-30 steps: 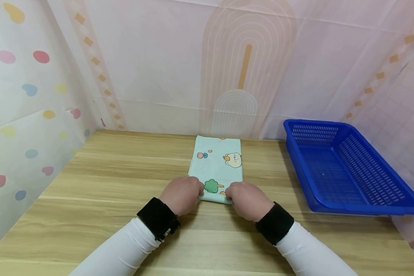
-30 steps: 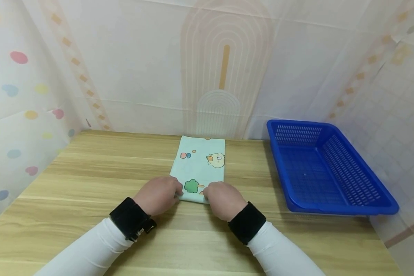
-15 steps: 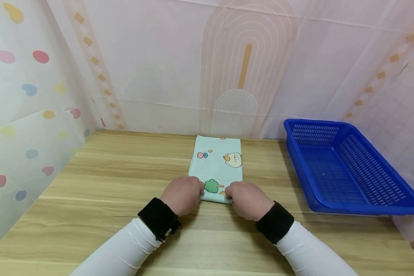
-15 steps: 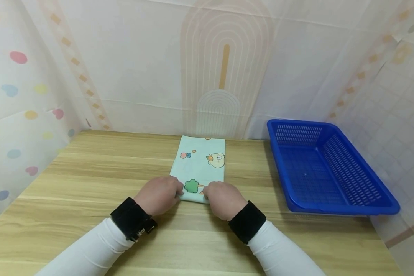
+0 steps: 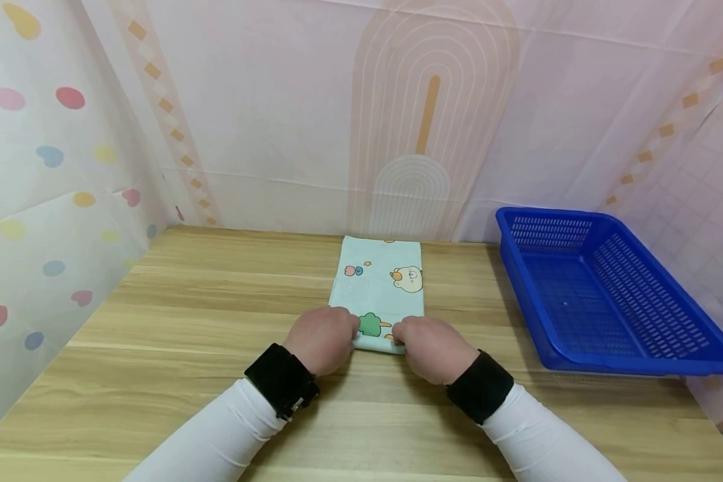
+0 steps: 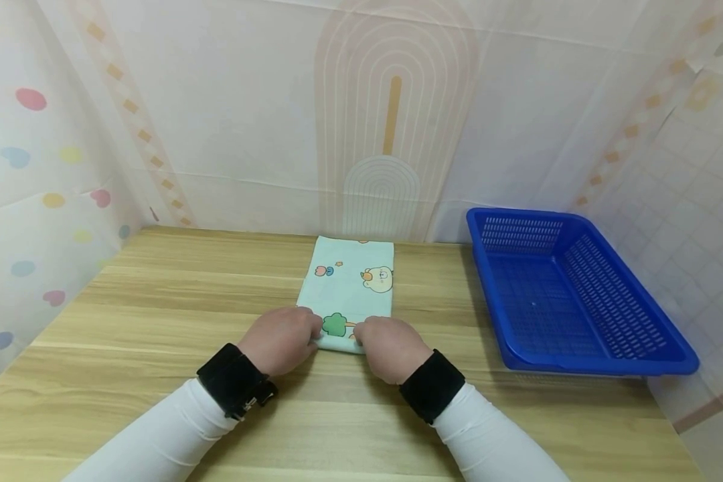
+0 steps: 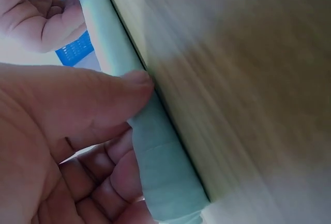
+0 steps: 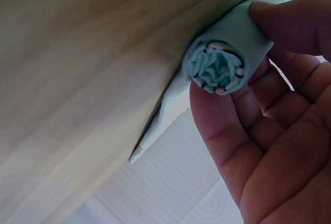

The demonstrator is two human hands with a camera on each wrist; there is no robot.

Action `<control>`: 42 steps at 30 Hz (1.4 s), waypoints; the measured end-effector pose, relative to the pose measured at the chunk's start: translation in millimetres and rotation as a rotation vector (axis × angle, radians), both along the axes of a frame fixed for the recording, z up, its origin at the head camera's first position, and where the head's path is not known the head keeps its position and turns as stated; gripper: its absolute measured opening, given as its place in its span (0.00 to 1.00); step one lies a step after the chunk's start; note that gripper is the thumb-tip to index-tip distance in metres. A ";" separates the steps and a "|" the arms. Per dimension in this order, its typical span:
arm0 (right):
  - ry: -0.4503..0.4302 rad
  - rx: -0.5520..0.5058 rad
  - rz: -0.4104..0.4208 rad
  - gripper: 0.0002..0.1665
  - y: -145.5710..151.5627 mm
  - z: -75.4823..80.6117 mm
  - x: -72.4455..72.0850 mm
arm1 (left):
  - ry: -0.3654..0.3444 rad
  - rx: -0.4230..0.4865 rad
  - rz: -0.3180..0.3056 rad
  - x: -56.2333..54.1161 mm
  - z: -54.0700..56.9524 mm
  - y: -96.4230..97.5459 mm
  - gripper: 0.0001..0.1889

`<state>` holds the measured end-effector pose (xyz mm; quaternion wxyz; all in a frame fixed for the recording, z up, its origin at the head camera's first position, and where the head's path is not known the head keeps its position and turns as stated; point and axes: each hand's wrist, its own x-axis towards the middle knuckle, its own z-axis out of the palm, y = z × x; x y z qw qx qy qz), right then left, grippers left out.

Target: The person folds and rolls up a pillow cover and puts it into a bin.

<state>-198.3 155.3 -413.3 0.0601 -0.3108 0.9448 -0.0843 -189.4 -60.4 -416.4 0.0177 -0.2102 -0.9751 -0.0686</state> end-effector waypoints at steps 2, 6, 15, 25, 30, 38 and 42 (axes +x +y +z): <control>-0.020 0.004 -0.004 0.08 0.8 0.1 -0.9 | 0.001 -0.002 0.000 0.3 -0.2 0.3 0.13; -0.077 0.013 -0.009 0.09 2.1 0.9 -5.0 | -0.003 0.012 -0.003 -0.6 -1.5 0.0 0.10; -0.259 0.016 -0.060 0.09 1.9 5.7 -21.2 | -0.141 0.076 -0.018 -12.3 -0.2 -7.7 0.09; -0.345 0.006 -0.115 0.09 -0.1 12.0 -36.5 | -0.352 0.105 0.002 -32.5 8.8 -13.4 0.06; -0.368 0.017 -0.157 0.06 0.6 15.0 -41.5 | -0.398 0.141 -0.025 -38.4 12.6 -14.4 0.11; -0.366 -0.012 -0.255 0.11 5.5 14.0 -44.0 | -0.400 0.149 -0.021 -41.6 10.9 -14.2 0.11; -0.295 -0.008 -0.225 0.07 0.9 11.4 -35.6 | -0.338 0.116 0.000 -37.8 7.1 -13.4 0.09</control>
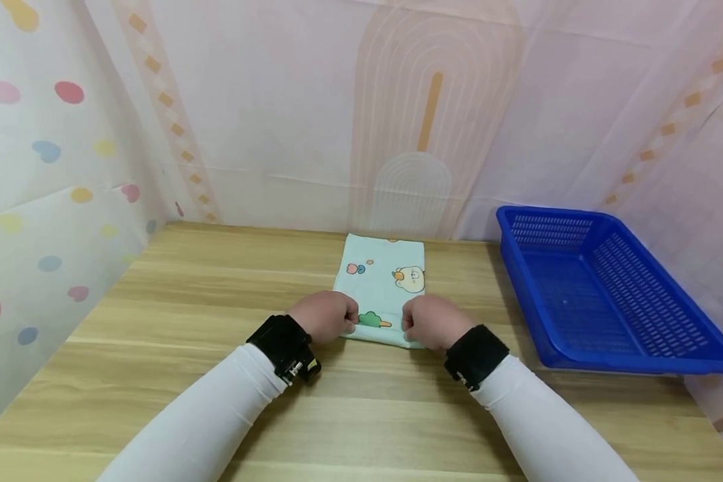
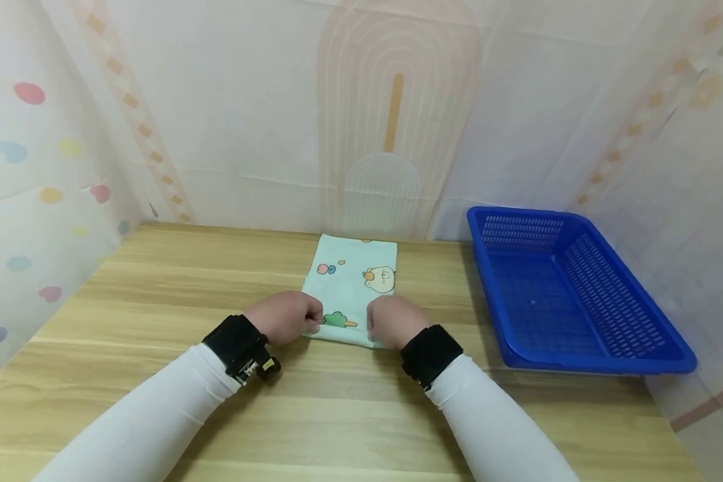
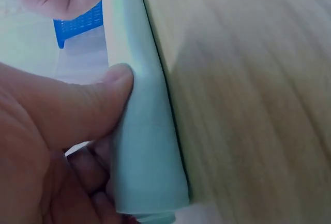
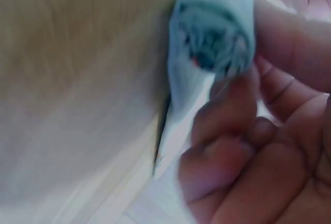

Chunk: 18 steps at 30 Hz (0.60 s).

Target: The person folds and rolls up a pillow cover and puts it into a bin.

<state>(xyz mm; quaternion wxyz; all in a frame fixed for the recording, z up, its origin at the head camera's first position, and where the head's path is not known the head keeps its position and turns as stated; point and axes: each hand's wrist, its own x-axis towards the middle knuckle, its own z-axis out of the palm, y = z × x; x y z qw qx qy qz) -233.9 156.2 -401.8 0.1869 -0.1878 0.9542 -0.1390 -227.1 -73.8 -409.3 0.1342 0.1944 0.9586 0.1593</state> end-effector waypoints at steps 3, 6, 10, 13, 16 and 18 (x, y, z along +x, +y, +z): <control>0.104 0.014 0.070 0.04 -5.1 -2.3 8.5 | 0.133 -0.046 -0.009 6.4 -2.7 3.7 0.09; 0.194 0.031 0.115 0.05 -8.6 -4.2 14.5 | 0.287 -0.083 -0.040 15.7 -5.6 8.9 0.13; 0.239 0.048 0.134 0.07 -9.2 -4.2 18.6 | 0.409 -0.126 -0.097 29.2 -6.9 12.4 0.14; 0.269 0.065 0.146 0.08 -8.8 -5.2 20.3 | 0.448 -0.159 -0.131 34.7 -7.5 11.9 0.12; 0.311 0.084 0.156 0.09 -8.0 -7.5 22.5 | 0.435 -0.148 -0.135 35.4 -7.6 12.0 0.11; 0.337 0.085 0.172 0.10 -6.9 -8.3 24.5 | 0.416 -0.127 -0.124 34.9 -7.6 12.2 0.11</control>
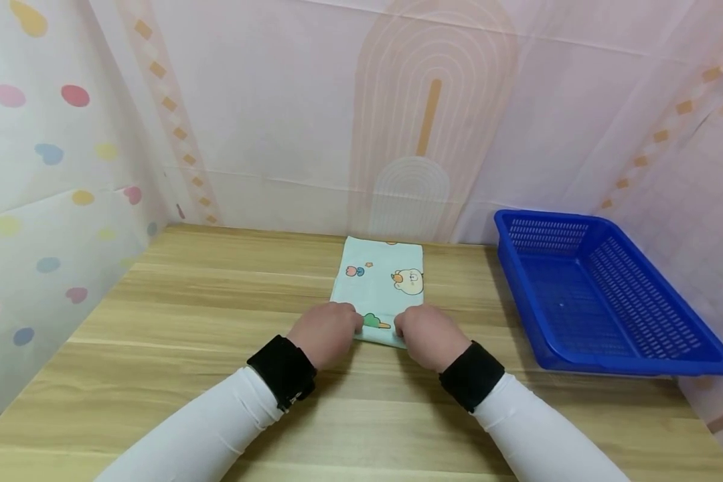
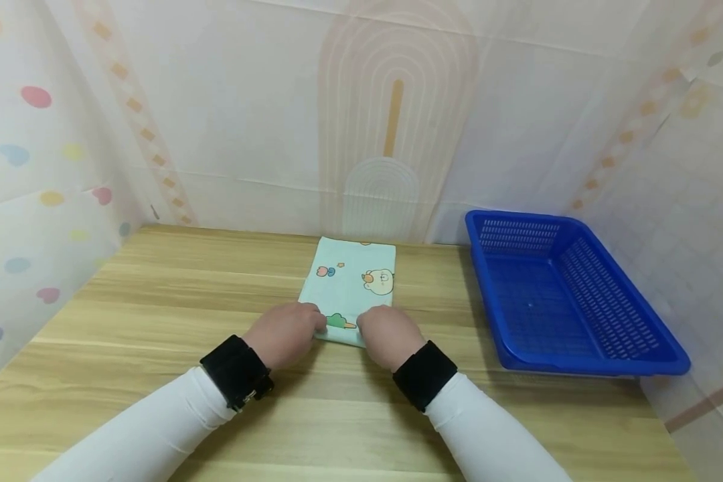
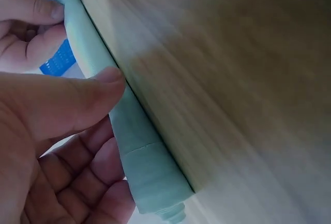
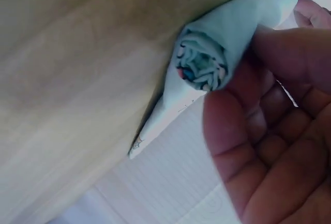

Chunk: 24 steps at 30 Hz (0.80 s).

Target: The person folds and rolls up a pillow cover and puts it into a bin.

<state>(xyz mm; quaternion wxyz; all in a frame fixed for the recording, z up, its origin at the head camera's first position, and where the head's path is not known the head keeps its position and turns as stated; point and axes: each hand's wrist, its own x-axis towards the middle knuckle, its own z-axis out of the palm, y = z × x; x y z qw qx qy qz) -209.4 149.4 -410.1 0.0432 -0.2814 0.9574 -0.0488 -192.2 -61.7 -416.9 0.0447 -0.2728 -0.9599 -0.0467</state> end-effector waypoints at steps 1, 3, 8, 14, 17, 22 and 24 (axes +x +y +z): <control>0.008 -0.004 0.008 0.10 0.8 -0.5 1.2 | -0.016 0.010 0.007 -0.6 -0.3 0.1 0.11; 0.014 -0.015 0.022 0.09 2.7 -0.6 4.1 | -0.039 0.028 0.014 -1.5 -0.6 0.1 0.11; 0.008 -0.053 0.055 0.07 6.6 0.0 8.0 | -0.074 0.058 0.031 -4.9 0.1 -1.1 0.12; -0.032 -0.070 0.035 0.07 5.3 -1.1 2.6 | -0.120 0.089 0.056 -10.2 2.3 -3.1 0.13; -0.038 -0.072 0.038 0.08 4.7 -1.0 0.5 | -0.133 0.090 0.067 -12.6 2.5 -4.1 0.12; -0.049 -0.073 0.045 0.09 4.4 -1.1 -1.8 | -0.137 0.084 0.077 -15.1 2.0 -3.9 0.13; -0.058 -0.070 0.042 0.09 4.5 -1.0 -2.2 | -0.130 0.082 0.076 -15.8 0.9 -3.3 0.13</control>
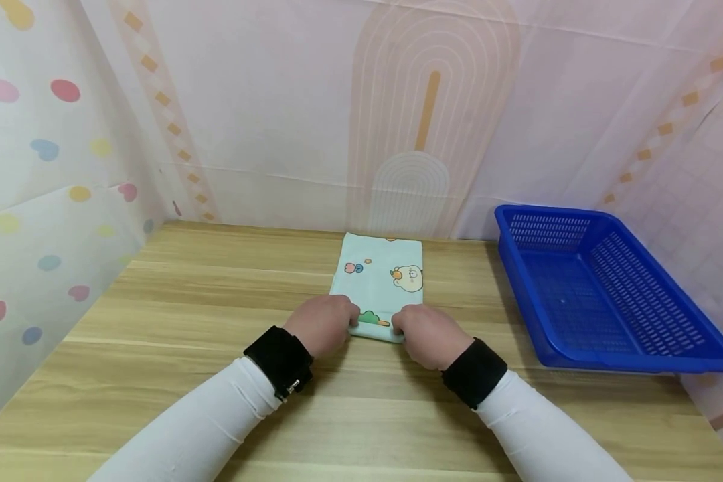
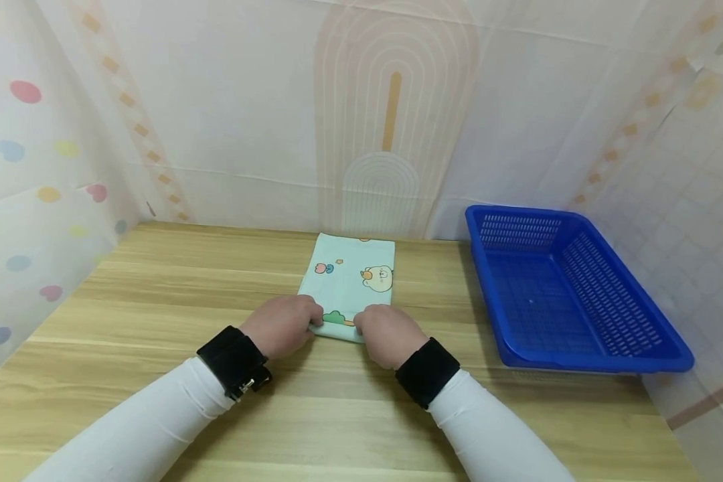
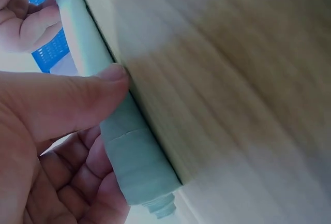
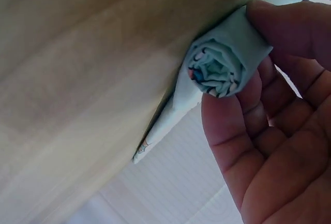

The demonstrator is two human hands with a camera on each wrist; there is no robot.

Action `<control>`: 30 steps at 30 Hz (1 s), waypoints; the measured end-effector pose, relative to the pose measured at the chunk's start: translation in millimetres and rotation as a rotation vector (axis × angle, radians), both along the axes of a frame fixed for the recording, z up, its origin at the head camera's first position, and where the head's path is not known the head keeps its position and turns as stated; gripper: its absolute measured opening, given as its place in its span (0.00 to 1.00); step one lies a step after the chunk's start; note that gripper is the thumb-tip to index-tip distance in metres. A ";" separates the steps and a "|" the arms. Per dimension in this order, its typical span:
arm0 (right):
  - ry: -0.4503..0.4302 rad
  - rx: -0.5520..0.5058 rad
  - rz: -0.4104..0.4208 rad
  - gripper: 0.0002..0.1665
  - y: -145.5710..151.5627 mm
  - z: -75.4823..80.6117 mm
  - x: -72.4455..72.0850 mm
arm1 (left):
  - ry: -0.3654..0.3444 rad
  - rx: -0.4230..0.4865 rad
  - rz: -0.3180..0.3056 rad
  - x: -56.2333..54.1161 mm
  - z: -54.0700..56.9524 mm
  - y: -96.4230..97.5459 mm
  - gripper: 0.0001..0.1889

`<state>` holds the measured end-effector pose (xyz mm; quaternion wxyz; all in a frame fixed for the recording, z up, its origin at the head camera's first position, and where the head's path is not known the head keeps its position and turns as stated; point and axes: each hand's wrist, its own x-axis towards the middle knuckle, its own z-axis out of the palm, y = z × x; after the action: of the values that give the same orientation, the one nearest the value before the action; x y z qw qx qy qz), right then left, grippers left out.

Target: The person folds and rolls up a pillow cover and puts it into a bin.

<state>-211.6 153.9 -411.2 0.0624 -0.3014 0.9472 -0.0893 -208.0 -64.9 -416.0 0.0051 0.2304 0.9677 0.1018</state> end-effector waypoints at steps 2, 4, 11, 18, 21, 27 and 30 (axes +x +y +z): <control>-0.004 0.005 -0.001 0.08 0.1 0.3 -0.1 | 0.004 -0.004 0.001 -0.2 -0.1 0.5 0.14; -0.006 0.009 0.000 0.08 0.4 0.2 -0.1 | 0.011 0.001 0.001 -0.2 -0.4 0.9 0.14; -0.007 0.018 0.008 0.08 1.4 -1.2 0.0 | 0.012 0.008 0.003 -0.8 -1.2 0.9 0.14; -0.025 0.017 0.007 0.08 0.9 -1.3 -0.2 | 0.009 0.006 0.001 -1.1 -1.9 0.0 0.15; -0.032 0.017 0.002 0.08 1.0 -0.8 0.2 | 0.005 0.013 0.003 -1.2 -1.5 -0.3 0.16; -0.053 0.011 0.003 0.08 2.1 0.0 -1.2 | -0.016 0.019 0.015 -2.3 -1.5 -0.8 0.17; -0.073 0.010 0.001 0.08 2.8 0.7 -2.9 | -0.028 0.020 0.024 -3.0 -1.1 -0.8 0.16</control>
<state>-214.5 156.7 -410.5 0.0986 -0.2980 0.9446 -0.0957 -211.0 -65.7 -417.1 0.0154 0.2175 0.9691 0.1149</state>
